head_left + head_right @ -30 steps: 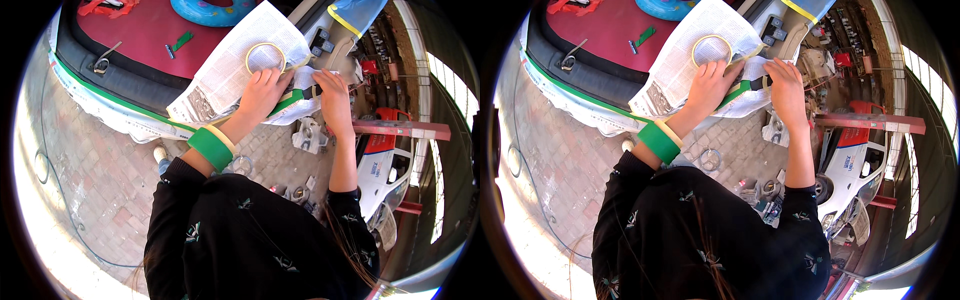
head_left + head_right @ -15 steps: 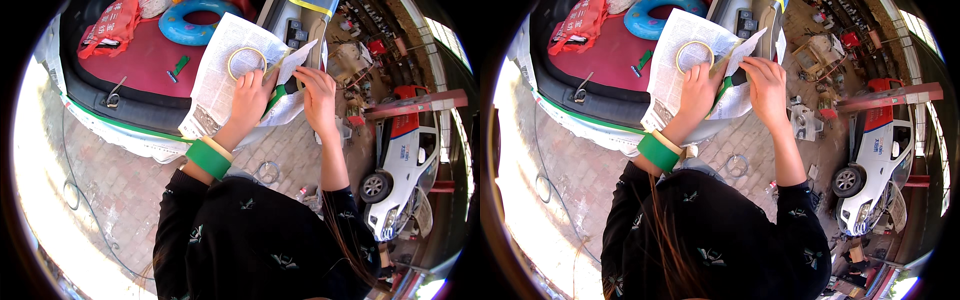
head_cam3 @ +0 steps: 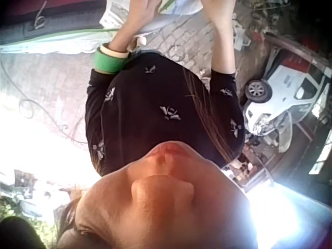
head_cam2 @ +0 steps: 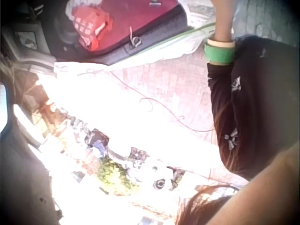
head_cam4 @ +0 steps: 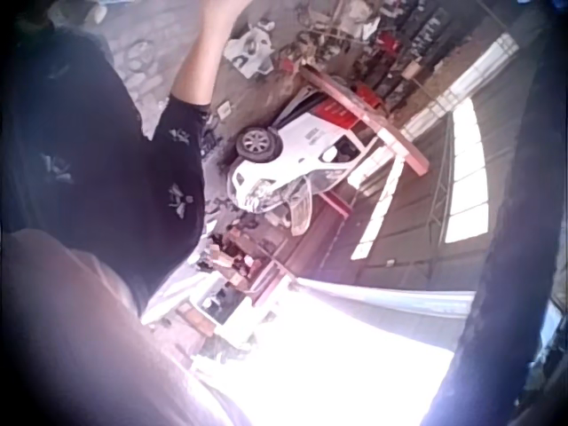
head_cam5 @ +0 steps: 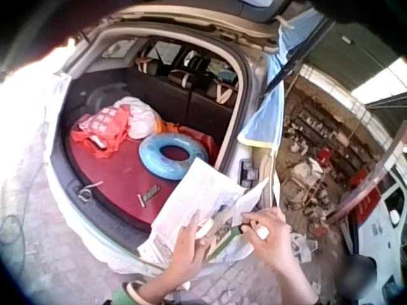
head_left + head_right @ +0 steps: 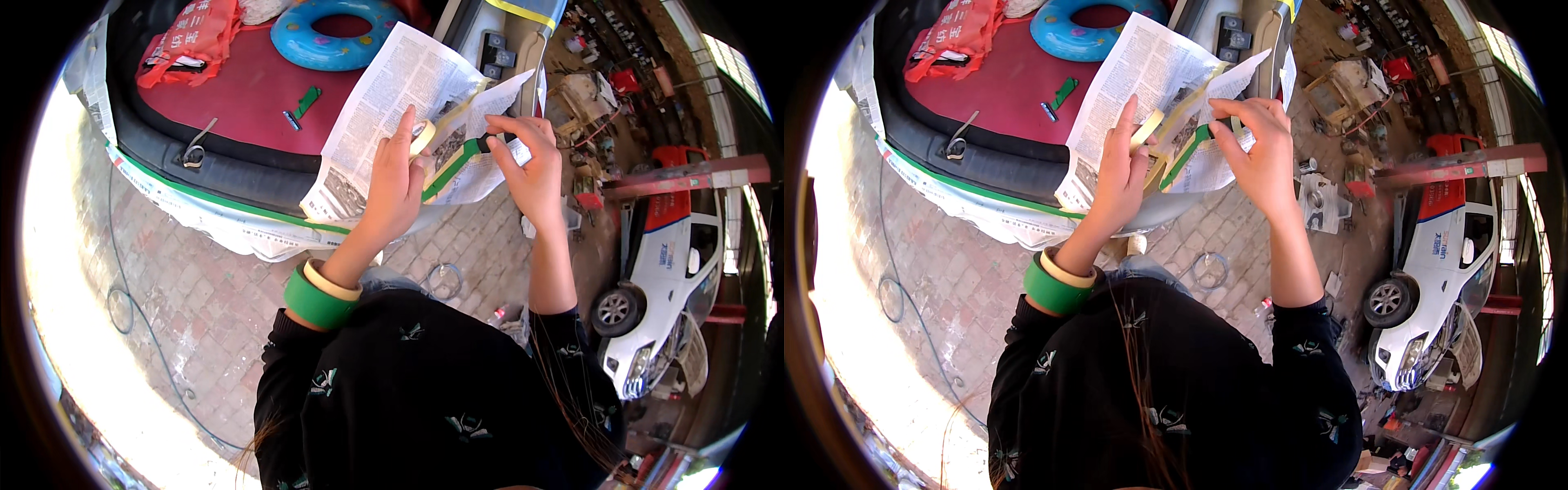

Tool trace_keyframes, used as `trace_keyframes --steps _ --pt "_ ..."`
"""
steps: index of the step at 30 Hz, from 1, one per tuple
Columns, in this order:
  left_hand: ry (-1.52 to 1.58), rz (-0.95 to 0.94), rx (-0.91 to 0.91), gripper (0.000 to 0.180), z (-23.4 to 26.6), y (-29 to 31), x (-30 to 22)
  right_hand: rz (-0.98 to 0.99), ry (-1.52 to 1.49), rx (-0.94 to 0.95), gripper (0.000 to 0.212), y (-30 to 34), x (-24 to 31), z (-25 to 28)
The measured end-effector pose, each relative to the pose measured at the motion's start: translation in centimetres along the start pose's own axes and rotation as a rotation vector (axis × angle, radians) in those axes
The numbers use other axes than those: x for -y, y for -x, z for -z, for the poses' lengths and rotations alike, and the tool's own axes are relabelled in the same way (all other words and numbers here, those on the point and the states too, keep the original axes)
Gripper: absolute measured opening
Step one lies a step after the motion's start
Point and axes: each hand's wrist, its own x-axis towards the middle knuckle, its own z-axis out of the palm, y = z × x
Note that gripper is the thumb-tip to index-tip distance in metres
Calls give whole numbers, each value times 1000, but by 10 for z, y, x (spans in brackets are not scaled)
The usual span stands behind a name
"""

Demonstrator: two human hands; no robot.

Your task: The person applies masking tape to newspaper sheets placed on the hood of a car. They carefully smooth the tape over the paper edges to secure them in place, preparing the vehicle surface for painting or bodywork.

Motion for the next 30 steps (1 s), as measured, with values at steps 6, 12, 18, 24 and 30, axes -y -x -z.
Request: trace_keyframes --steps 6,12,18,24,30 --pt "104 34 50 72 17 13 -21 -55 -61 23 35 12 32 -20" --pt "42 6 82 70 25 20 -26 -60 -70 -74 19 32 55 -41" --pt "156 120 269 71 45 25 -35 -62 -113 -116 14 38 57 -40" --pt "-274 -116 200 46 31 9 -36 -154 -39 -76 11 38 41 -19" --pt "-440 -85 113 39 2 -27 -23 -195 72 65 13 -4 3 -6"
